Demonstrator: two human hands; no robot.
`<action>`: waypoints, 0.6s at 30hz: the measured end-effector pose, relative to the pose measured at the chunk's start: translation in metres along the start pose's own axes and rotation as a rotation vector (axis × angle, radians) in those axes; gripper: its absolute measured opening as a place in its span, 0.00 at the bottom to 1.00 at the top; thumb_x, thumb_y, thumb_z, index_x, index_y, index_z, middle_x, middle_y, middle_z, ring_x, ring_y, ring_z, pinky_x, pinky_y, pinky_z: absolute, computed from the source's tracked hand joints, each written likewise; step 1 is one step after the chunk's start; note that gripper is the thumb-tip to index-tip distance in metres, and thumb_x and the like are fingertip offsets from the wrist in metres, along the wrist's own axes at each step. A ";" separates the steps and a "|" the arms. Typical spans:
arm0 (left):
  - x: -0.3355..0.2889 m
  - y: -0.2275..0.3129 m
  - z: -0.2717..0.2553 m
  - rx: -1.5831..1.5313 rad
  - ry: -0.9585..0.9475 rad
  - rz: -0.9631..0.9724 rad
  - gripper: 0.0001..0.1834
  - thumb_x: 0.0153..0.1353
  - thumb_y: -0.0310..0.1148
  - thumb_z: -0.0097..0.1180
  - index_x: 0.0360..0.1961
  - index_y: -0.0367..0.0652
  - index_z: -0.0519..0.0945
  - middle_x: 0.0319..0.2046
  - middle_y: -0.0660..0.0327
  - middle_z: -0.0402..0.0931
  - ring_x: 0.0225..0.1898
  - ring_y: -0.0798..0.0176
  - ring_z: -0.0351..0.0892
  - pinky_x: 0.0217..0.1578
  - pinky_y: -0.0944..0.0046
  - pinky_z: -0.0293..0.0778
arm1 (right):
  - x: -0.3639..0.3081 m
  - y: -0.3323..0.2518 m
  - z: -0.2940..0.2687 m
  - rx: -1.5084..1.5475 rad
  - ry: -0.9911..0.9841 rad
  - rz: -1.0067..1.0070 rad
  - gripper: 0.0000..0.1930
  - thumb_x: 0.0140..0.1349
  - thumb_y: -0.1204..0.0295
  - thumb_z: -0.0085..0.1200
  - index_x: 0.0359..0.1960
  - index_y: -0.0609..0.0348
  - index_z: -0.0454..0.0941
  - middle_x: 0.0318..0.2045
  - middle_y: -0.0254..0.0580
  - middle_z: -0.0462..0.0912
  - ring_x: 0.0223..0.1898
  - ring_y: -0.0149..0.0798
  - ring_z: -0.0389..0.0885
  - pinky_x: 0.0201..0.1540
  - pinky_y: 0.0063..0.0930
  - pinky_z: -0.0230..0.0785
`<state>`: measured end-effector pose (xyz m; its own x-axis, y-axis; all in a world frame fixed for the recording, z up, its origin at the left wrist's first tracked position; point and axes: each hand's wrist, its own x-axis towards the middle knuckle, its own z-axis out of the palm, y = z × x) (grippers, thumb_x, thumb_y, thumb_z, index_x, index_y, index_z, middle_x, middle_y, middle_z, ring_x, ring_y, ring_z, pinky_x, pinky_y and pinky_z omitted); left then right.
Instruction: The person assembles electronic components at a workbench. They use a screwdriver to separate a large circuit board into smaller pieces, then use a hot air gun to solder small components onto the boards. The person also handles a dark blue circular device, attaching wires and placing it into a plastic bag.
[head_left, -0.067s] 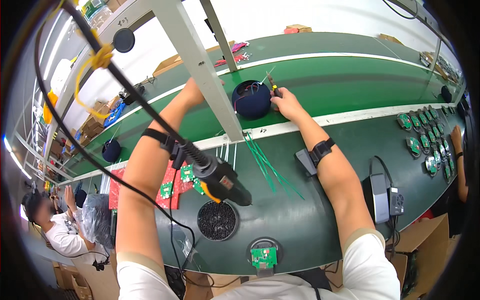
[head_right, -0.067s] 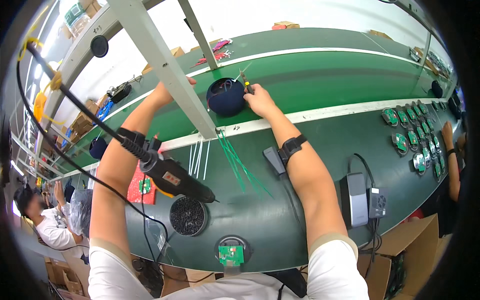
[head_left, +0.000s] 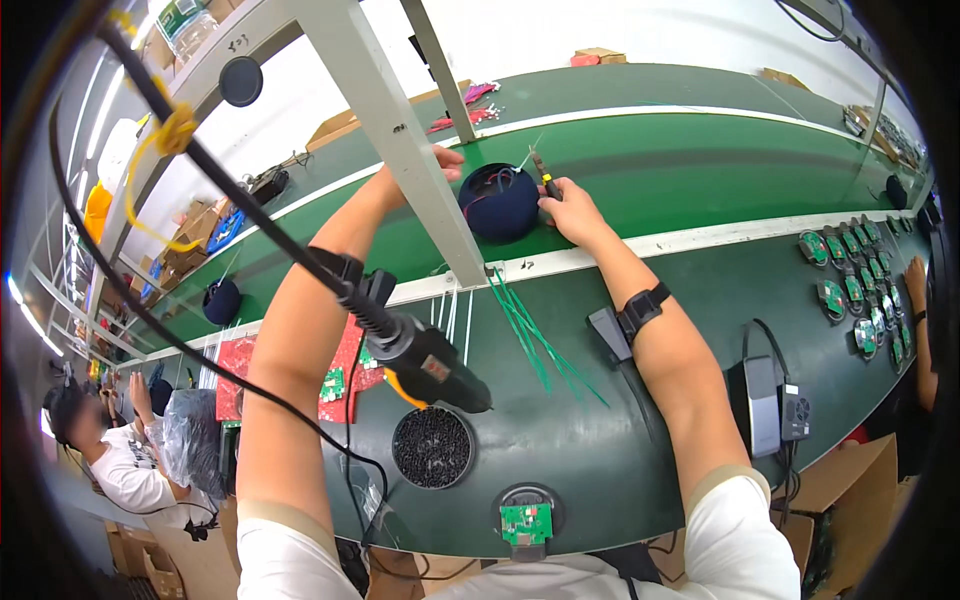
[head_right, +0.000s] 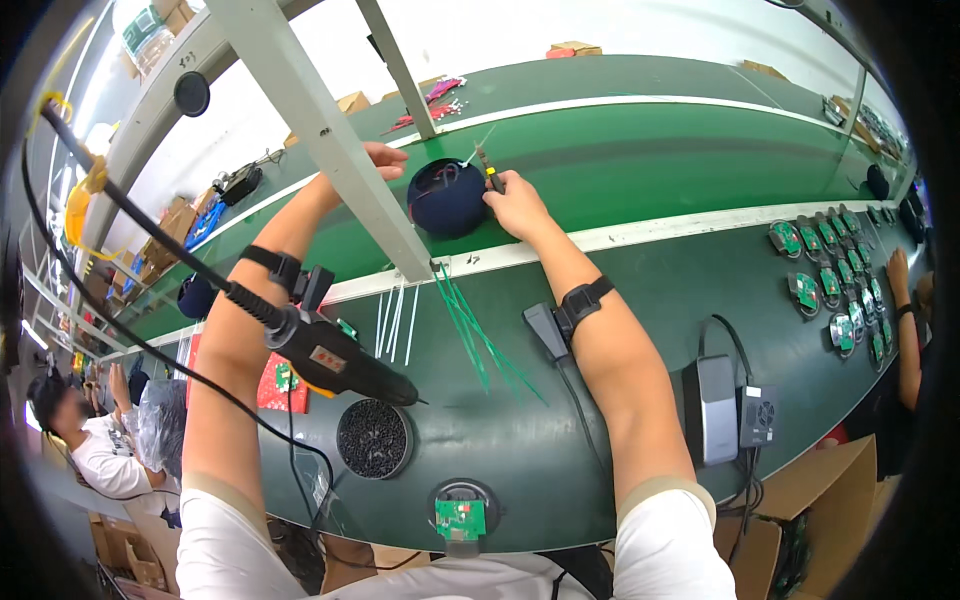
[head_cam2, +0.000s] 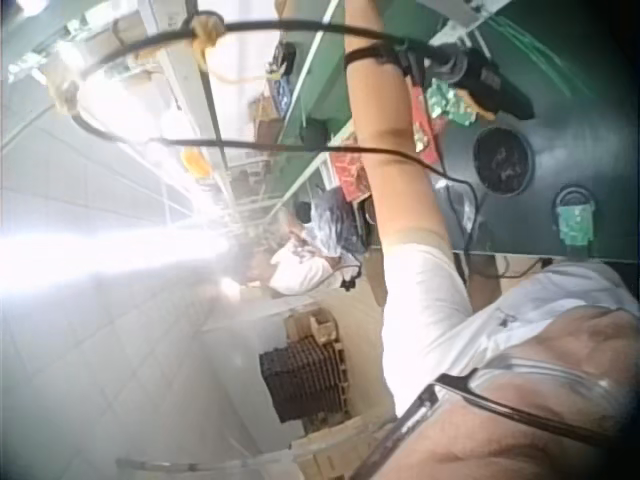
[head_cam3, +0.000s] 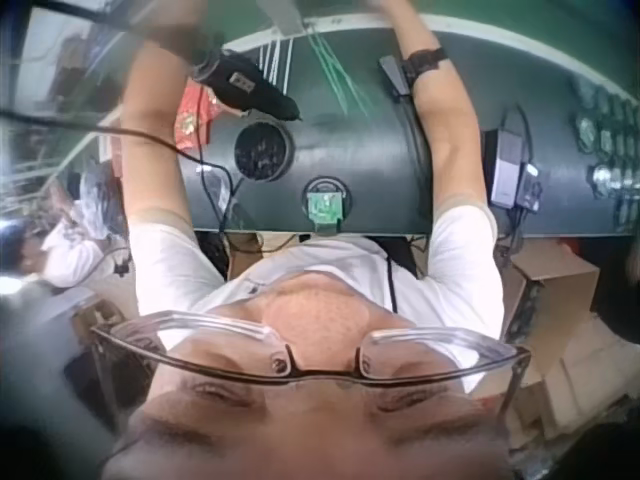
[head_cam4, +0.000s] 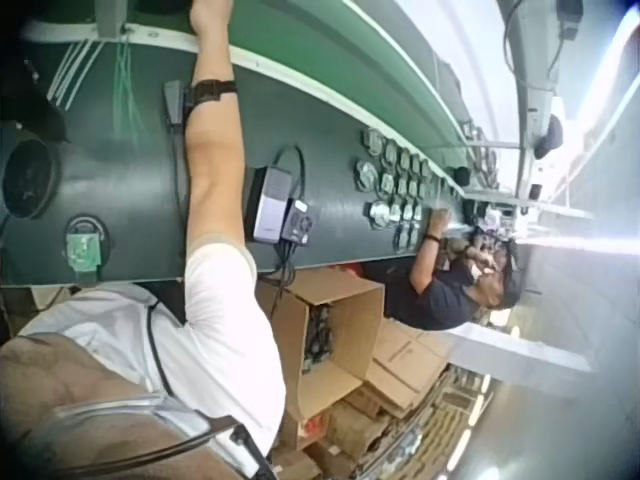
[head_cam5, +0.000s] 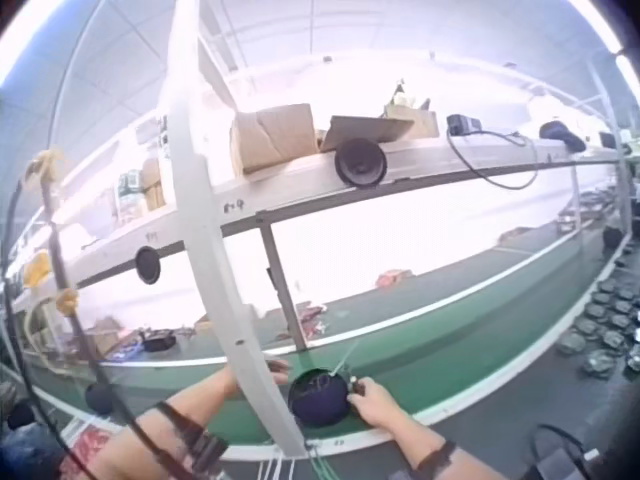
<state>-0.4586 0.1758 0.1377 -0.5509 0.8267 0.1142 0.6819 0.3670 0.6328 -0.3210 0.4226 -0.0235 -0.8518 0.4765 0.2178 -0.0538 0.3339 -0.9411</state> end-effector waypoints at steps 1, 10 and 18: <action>0.012 0.000 0.005 -0.045 -0.029 0.004 0.29 0.59 0.36 0.70 0.61 0.38 0.81 0.54 0.53 0.84 0.53 0.60 0.83 0.56 0.59 0.77 | -0.002 -0.001 0.005 0.027 -0.027 -0.011 0.17 0.63 0.66 0.61 0.50 0.64 0.79 0.42 0.50 0.86 0.46 0.47 0.85 0.52 0.39 0.75; 0.049 -0.005 0.053 0.099 -0.321 0.150 0.37 0.47 0.39 0.78 0.60 0.40 0.81 0.51 0.60 0.79 0.46 0.63 0.73 0.49 0.64 0.72 | -0.021 -0.028 -0.009 -0.189 -0.165 -0.097 0.17 0.58 0.73 0.59 0.51 0.57 0.81 0.45 0.52 0.85 0.48 0.54 0.84 0.53 0.43 0.74; 0.040 0.003 0.059 -0.068 -0.246 0.110 0.32 0.47 0.34 0.77 0.55 0.46 0.79 0.48 0.67 0.78 0.45 0.65 0.71 0.50 0.66 0.71 | -0.029 -0.027 -0.022 -0.519 -0.009 -0.238 0.20 0.51 0.78 0.59 0.50 0.56 0.81 0.42 0.50 0.82 0.48 0.55 0.80 0.52 0.45 0.73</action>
<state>-0.4506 0.2352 0.0988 -0.3360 0.9419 0.0010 0.6927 0.2464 0.6778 -0.2831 0.4173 0.0015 -0.8519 0.3331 0.4042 0.0162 0.7881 -0.6153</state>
